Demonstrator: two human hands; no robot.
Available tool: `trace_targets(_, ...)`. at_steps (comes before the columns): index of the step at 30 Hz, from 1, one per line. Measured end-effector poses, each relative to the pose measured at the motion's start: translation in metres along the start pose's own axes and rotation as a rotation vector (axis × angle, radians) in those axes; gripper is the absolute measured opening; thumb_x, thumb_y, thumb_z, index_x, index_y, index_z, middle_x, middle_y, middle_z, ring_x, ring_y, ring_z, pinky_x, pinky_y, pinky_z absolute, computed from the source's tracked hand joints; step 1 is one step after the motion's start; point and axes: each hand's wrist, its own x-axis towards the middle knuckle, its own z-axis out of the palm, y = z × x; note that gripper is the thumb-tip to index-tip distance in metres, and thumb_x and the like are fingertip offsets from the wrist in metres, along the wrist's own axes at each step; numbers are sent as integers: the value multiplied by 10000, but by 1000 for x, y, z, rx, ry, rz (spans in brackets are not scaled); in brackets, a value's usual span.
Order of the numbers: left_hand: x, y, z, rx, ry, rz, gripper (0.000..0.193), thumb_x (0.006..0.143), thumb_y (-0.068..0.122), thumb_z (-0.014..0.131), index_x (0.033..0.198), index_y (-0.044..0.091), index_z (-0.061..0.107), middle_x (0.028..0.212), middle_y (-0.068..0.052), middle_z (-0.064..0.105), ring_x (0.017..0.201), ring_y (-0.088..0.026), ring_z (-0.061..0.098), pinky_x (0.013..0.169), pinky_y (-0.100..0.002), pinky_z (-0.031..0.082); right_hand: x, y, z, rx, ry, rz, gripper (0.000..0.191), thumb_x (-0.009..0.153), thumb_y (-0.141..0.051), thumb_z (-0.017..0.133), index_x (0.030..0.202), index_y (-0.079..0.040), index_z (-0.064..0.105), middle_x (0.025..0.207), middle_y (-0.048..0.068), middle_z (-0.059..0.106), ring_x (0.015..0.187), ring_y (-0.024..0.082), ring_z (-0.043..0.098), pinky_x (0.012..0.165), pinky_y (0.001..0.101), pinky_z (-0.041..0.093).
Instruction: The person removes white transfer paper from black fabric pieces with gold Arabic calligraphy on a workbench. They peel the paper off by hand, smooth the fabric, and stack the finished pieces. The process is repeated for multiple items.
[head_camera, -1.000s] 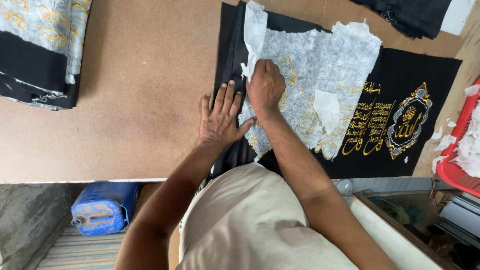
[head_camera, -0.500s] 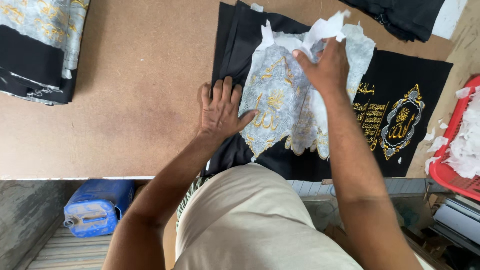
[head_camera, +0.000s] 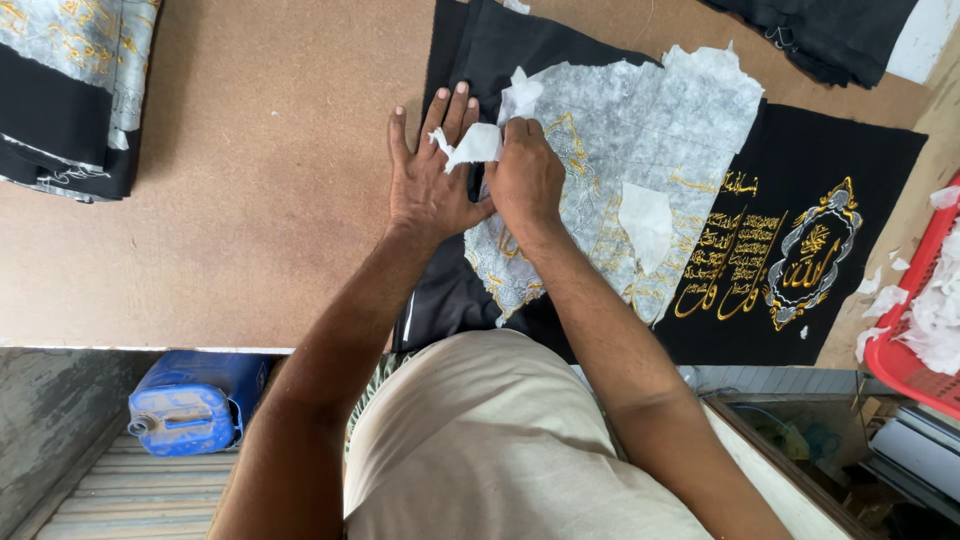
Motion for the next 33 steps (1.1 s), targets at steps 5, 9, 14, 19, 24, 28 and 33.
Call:
trace_targets(5, 1, -2, -4, 24, 14, 24, 1199, 826, 913, 422, 1640, 57, 209, 1723, -118, 83, 1590, -260, 59, 1220, -690, -51, 27, 53, -5, -66, 261, 98, 283, 831, -73, 785, 1056, -4, 627, 1058, 142, 657, 893, 271, 720, 765, 370, 605)
trace_targets(9, 2, 0, -4, 57, 15, 35, 1211, 827, 928, 388, 1643, 51, 208, 1721, -120, 70, 1585, -253, 49, 1202, -707, -63, 29, 90, -66, 114, 123, 318, 341, 928, -154, 848, 1166, -73, 617, 1130, 103, 697, 961, 233, 721, 829, 350, 582)
trace_targets(14, 1, 3, -4, 65, -20, 19, 1218, 814, 915, 415, 1641, 50, 186, 1722, -121, 64, 1586, -250, 46, 1203, -711, -51, -23, 31, -82, -25, 378, -138, 899, 733, -129, 903, 1467, 23, 407, 1427, 375, 423, 1306, 408, 449, 1087, 554, 372)
trace_targets(19, -4, 5, -8, 175, 27, 24, 1185, 851, 859, 473, 1654, 52, 142, 1729, -129, 60, 1593, -258, 42, 1206, -701, -40, -45, -14, -60, 59, 72, -426, 483, 868, -143, 794, 1322, -170, 631, 1395, 83, 616, 1352, 237, 550, 1236, 510, 247)
trace_targets(24, -4, 8, -14, 228, -131, 3, 1254, 760, 842, 532, 1651, 74, 98, 1716, -119, 28, 1575, -250, 28, 1184, -687, -28, -33, 2, -65, 206, -33, -390, 415, 867, -407, 708, 1091, -58, 702, 1017, 94, 724, 959, 251, 610, 1017, 510, 334)
trace_targets(28, -5, 9, -15, 67, -68, 0, 1213, 800, 860, 492, 1641, 72, 115, 1720, -108, 41, 1586, -243, 35, 1226, -691, -20, -29, 13, -70, 74, -31, -368, 496, 941, -587, 628, 911, -104, 737, 821, 47, 686, 851, 228, 618, 983, 511, 321)
trace_targets(33, -5, 11, -12, 144, -35, 15, 1231, 794, 828, 576, 1649, 73, 112, 1723, -110, 49, 1588, -247, 41, 1215, -691, -10, -20, 0, -52, 46, 13, -47, 251, 985, -354, 736, 924, -113, 703, 837, 5, 693, 772, 188, 641, 966, 504, 362)
